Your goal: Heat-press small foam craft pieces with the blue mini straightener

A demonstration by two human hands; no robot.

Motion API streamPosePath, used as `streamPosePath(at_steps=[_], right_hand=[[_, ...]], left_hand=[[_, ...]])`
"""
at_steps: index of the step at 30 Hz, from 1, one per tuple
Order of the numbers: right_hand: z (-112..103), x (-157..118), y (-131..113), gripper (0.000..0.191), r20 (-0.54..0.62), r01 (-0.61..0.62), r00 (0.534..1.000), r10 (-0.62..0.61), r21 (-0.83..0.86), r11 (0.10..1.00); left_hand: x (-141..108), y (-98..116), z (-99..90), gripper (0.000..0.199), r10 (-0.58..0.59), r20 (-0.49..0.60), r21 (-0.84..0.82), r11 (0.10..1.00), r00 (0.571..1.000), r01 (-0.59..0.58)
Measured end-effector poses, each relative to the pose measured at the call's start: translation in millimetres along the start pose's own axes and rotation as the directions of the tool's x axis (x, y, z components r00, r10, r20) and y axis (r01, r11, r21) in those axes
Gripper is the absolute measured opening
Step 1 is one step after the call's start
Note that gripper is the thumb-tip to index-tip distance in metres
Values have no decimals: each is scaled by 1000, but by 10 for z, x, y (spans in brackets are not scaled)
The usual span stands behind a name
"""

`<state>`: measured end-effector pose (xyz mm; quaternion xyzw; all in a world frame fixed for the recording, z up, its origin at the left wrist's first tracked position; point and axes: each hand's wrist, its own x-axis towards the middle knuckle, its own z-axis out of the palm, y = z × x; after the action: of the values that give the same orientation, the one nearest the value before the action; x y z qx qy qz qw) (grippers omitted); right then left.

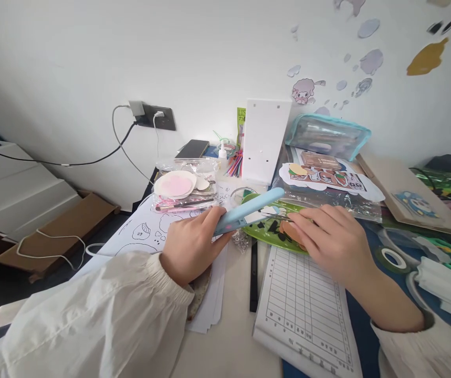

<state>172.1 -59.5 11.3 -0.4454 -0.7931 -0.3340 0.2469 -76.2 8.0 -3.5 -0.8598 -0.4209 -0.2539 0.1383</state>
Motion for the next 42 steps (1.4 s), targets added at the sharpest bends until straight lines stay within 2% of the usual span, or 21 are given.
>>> streamPosePath(at_steps=[6, 11, 19, 25, 38, 42], right_hand=[[36, -58, 30, 11, 56, -174, 985, 166, 198, 965], [42, -48, -14, 14, 76, -264, 964, 253, 274, 925], [73, -73, -14, 16, 133, -303, 952, 275, 297, 905], [64, -65, -19, 14, 154, -321, 946, 285, 321, 891], [45, -62, -25, 15, 102, -316, 949, 299, 338, 887], [27, -66, -10, 16, 78, -328, 944, 320, 298, 896]], left_hand=[[17, -1, -4, 18, 44, -50, 37, 998, 998, -43], [12, 8, -5, 17, 54, -47, 27, 998, 997, -53], [16, 37, -32, 18, 22, 24, 11, 1000, 999, -23], [11, 30, -18, 19, 10, 22, 8, 1000, 1000, -10], [16, 16, -15, 21, -27, 59, 16, 1000, 998, 26], [55, -21, -41, 26, -96, 50, 54, 994, 994, 93]])
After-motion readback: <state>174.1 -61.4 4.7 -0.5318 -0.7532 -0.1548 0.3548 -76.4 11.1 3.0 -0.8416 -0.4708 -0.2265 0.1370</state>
